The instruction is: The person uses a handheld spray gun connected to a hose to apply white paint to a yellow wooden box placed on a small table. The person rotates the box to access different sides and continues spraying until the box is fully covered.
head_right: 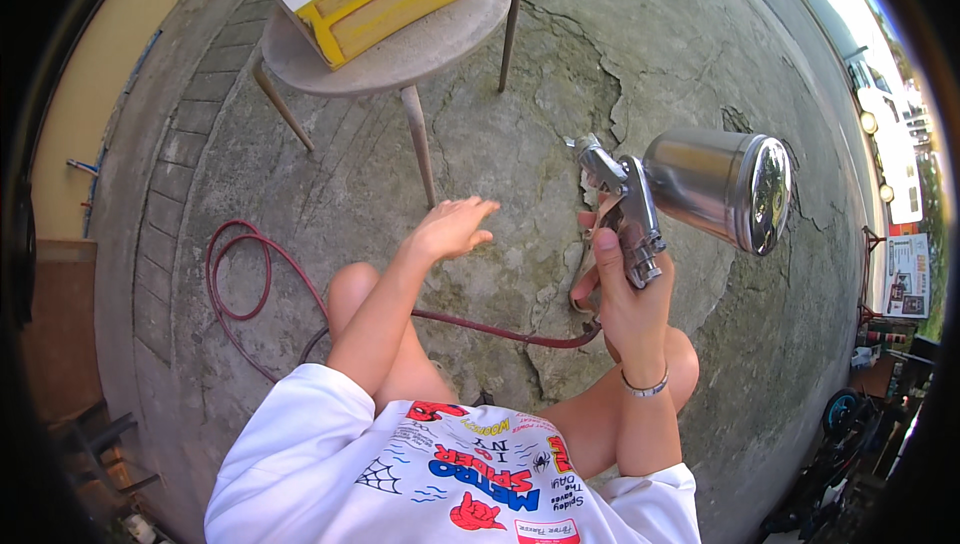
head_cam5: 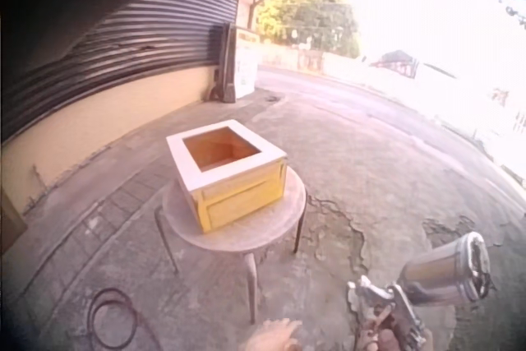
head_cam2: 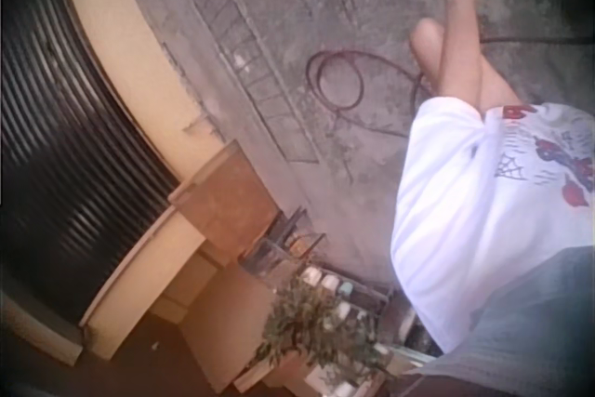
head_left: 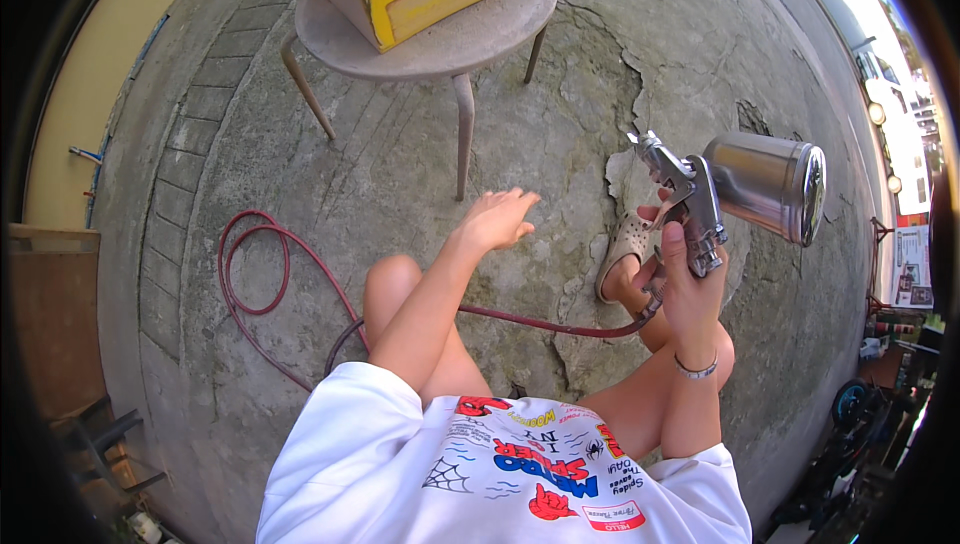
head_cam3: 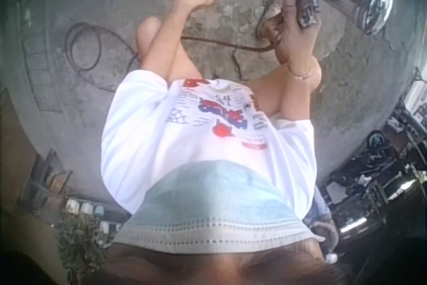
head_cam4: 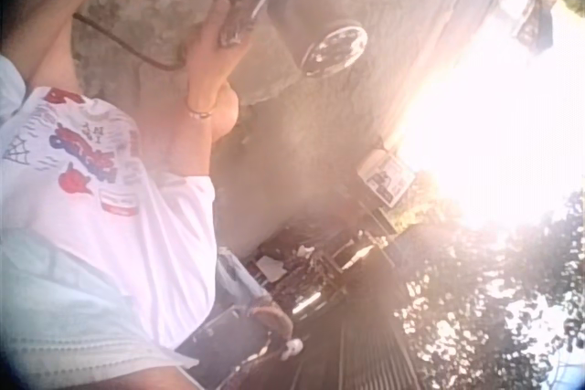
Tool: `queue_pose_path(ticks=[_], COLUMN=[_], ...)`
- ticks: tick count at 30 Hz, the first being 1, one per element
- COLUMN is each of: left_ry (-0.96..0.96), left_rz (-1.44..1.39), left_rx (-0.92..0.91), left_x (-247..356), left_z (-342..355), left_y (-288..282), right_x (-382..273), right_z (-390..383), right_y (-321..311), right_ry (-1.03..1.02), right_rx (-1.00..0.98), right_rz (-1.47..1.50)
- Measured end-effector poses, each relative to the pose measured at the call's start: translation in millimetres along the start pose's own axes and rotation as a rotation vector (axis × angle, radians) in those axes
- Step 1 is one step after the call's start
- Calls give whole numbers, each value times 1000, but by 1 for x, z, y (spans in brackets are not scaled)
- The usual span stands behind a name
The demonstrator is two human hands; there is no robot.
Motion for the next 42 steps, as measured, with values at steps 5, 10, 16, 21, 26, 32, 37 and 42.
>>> queue_pose_path(ticks=[5, 10, 16, 21, 26, 32, 37, 42], left_ry=[172, -10, -243, -226, -243, -164, -211, -255], left_rz=[-166, -454, -1053, -1013, -980, -1034, -876, -833], left_rx=[550, 646, 1052, 1311, 1380, 1221, 1182, 1165], left_x=[3, -1, -19, -10, -51, -53, -61, -57], left_z=[10, 14, 12, -3, -2, -11, -15, -22], left_y=[-25, -20, -35, -49, -58, -69, -71, -76], right_x=[0, -2, -4, -1, -1, 3, -3, -6], right_z=[0, -1, -5, -8, -8, -6, -9, -9], right_y=[2, 4, 9, 3, 1, 0, 8, 16], right_ry=[-9, 14, -24, -3, 14, -11, -39, -34], right_rx=[-7, -41, -35, -13, -15, -47, -78, -125], right_rz=[-13, -12, 13, 1, -3, 9, 27, 76])
Point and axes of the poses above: each hand's wrist, its own z-axis towards the middle knuckle, its own y-axis out of the palm, x = y × z, the point moved 3 cm from there along z, towards the middle knuckle, and after that the axes turned 5 degrees about -x, right-handed, at the moved point
